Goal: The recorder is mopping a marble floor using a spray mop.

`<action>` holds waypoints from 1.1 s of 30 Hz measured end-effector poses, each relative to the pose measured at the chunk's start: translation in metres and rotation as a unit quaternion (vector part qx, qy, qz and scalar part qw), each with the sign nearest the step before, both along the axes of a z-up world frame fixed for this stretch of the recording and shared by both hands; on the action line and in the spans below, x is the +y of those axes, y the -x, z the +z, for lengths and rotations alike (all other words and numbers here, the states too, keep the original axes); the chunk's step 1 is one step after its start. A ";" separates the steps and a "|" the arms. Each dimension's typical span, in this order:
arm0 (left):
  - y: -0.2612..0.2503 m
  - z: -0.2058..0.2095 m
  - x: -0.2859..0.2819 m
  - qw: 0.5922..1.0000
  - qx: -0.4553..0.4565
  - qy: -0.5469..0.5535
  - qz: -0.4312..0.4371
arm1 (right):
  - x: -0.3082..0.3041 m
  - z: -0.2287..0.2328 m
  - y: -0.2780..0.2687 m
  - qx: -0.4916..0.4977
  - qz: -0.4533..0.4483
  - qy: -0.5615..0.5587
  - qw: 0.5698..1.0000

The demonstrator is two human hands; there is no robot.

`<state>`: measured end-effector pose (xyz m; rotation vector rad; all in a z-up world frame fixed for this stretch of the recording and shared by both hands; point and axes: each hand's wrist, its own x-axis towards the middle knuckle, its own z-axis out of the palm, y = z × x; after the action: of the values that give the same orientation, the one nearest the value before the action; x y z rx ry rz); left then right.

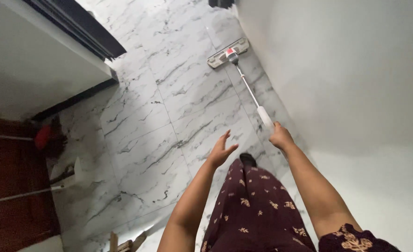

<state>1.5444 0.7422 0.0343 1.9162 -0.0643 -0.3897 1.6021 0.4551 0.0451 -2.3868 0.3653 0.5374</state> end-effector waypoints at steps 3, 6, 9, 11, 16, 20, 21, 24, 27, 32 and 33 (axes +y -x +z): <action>0.032 0.009 -0.027 0.997 -0.011 0.018 -0.071 | -0.004 -0.021 0.070 0.005 -0.002 0.037 0.999; 0.085 0.001 -0.051 0.993 0.025 0.056 -0.105 | -0.016 -0.037 0.148 -0.030 0.005 0.014 0.999; 0.130 -0.028 -0.079 0.988 0.053 0.069 -0.124 | -0.024 -0.032 0.212 -0.028 -0.007 0.028 0.999; 0.163 -0.050 -0.098 0.986 0.066 0.055 -0.146 | -0.015 -0.010 0.254 -0.016 -0.014 0.021 1.000; 0.224 -0.107 -0.134 0.984 0.041 0.121 -0.121 | 0.010 0.058 0.337 0.026 0.035 0.019 0.999; 0.270 -0.105 -0.143 0.931 0.131 0.341 0.016 | 0.013 0.093 0.401 0.027 0.027 -0.033 0.999; 0.294 -0.106 -0.144 0.931 0.176 0.316 0.049 | 0.011 0.096 0.427 0.035 0.030 -0.050 0.998; 0.353 -0.073 -0.166 0.905 0.223 0.335 0.141 | -0.016 0.080 0.491 0.033 0.059 -0.016 0.998; 0.425 -0.043 -0.184 0.928 0.203 0.300 0.087 | -0.036 0.079 0.565 0.061 0.051 -0.020 0.997; 0.519 -0.036 -0.201 0.969 0.146 0.197 0.034 | -0.060 0.089 0.657 0.052 0.106 0.015 0.993; 0.530 -0.038 -0.199 0.971 0.145 0.188 0.031 | -0.059 0.089 0.669 0.049 0.125 0.025 0.991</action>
<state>1.0146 0.5427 -0.0039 1.4702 0.1070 -0.5686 0.9330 0.3958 0.1345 -2.4771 0.1238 0.7690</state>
